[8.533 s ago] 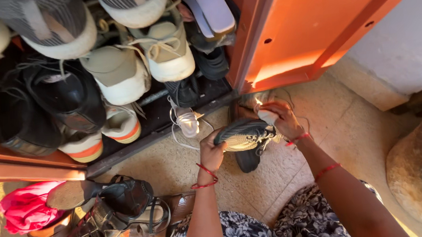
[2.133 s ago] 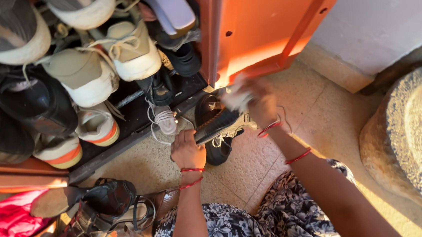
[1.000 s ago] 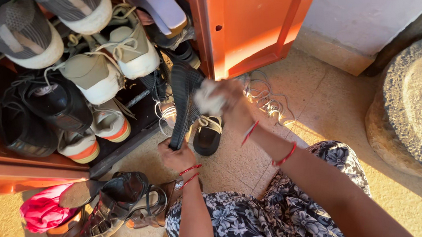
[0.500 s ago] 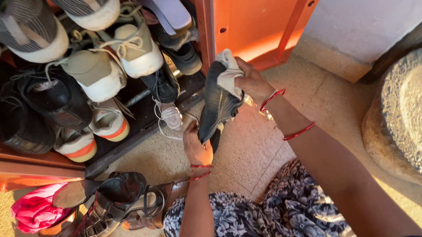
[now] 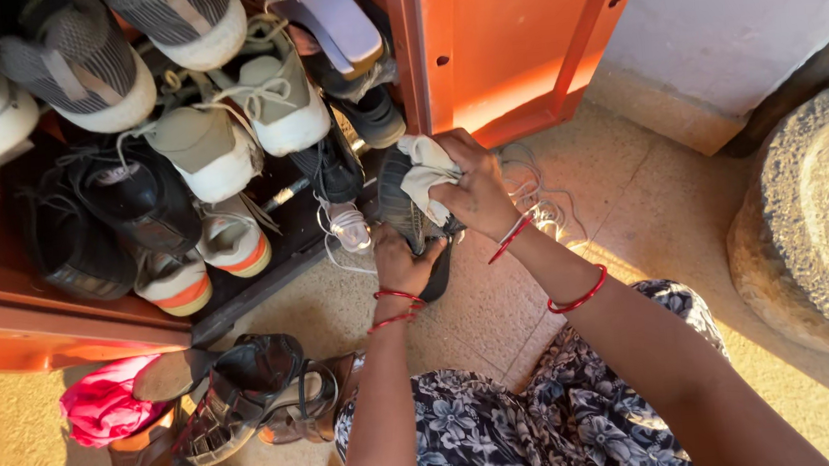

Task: The person sits on the floor and wipes a pair of black sneakers with a white cloth. They clean the upper, sides, and sole of each shoe, then place them back into an orange shoe cabinet.

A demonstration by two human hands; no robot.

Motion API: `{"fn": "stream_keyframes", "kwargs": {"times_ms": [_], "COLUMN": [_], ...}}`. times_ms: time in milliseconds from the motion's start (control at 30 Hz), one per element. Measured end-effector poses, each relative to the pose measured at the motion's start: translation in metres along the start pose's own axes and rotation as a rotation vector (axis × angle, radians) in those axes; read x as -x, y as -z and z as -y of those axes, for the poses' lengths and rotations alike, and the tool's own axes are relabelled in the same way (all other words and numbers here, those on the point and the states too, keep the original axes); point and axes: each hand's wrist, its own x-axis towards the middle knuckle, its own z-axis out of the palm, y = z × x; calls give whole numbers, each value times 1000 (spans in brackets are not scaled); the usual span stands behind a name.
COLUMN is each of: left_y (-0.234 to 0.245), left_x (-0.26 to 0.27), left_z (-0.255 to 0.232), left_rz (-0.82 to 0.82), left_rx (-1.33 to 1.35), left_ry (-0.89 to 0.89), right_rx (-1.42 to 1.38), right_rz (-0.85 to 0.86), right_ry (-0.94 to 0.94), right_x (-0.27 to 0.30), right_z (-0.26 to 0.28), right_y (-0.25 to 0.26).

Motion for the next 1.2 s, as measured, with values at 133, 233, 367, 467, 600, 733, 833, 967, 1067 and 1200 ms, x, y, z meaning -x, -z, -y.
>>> {"fn": "stream_keyframes", "kwargs": {"times_ms": [133,233,367,467,600,733,833,967,1067,1200], "left_y": [37,49,71,74,49,21,13,18,17,-3], "left_x": [-8,-12,-19,-21,-12,-18,-14,0,25,30], "left_z": [-49,-79,-86,-81,-70,-56,-37,-21,-7,34], "left_rz": [-56,-146,-61,-104,-266,-267,-167,-109,-112,-135], "left_rx": [517,534,301,224,324,696,672,385,424,554], "left_ry": [-71,26,146,219,266,21,35,-5,55,163], "right_rx": [116,-33,-188,-33,108,458,389,120,-181,205], "right_rz": [-3,12,63,-13,-188,-112,31,118,301,-17], "right_ry": [84,25,-20,-161,112,402,342,-122,-490,-47], "right_x": [13,38,43,31,19,7,17,22,35,58], "right_z": [-14,-29,-32,-11,37,55,22,-48,-74,-40], "right_y": [3,-10,-13,-3,-14,-20,-19,-30,-43,-72]}}
